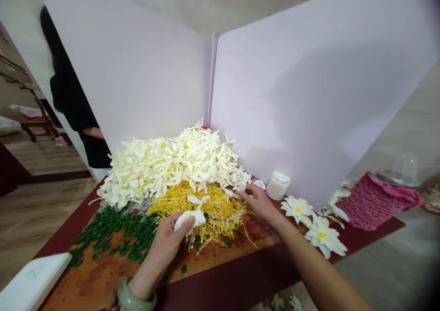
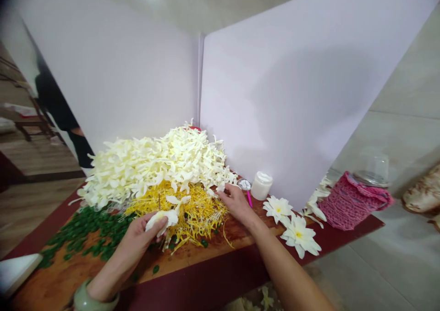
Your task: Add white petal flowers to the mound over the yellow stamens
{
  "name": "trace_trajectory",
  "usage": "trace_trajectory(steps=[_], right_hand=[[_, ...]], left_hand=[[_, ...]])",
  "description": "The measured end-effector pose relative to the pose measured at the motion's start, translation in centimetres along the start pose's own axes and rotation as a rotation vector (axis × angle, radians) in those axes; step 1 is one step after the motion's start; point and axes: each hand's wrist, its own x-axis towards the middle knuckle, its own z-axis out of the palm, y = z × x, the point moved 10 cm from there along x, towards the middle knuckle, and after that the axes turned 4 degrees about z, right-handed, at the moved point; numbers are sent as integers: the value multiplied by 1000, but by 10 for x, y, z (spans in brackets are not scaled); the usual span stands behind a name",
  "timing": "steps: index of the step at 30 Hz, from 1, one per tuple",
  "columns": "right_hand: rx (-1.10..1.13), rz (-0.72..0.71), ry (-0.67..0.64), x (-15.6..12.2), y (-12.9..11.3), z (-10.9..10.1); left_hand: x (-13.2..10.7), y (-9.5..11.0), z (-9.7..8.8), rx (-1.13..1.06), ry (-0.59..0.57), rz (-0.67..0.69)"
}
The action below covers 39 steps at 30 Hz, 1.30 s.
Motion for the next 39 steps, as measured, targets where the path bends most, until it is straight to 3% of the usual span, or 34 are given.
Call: trace_trajectory(steps=[3, 7, 13, 20, 29, 35, 39], right_hand=[[192, 57, -79, -2, -10, 9], [378, 121, -168, -1, -26, 37], [489, 152, -229, 12, -43, 74], [589, 139, -307, 16, -63, 101], [569, 47, -361, 1, -68, 109], [594, 125, -379, -2, -57, 111], [694, 170, -480, -9, -60, 119]], left_hand=[[0, 0, 3, -17, -26, 0], [-2, 0, 11, -31, -84, 3], [-4, -1, 15, -32, -109, -3], [-4, 3, 14, -176, -107, 5], [-1, 6, 1, -241, 1, 27], [-1, 6, -5, -186, 51, 12], [0, 6, -9, -150, 65, 23]])
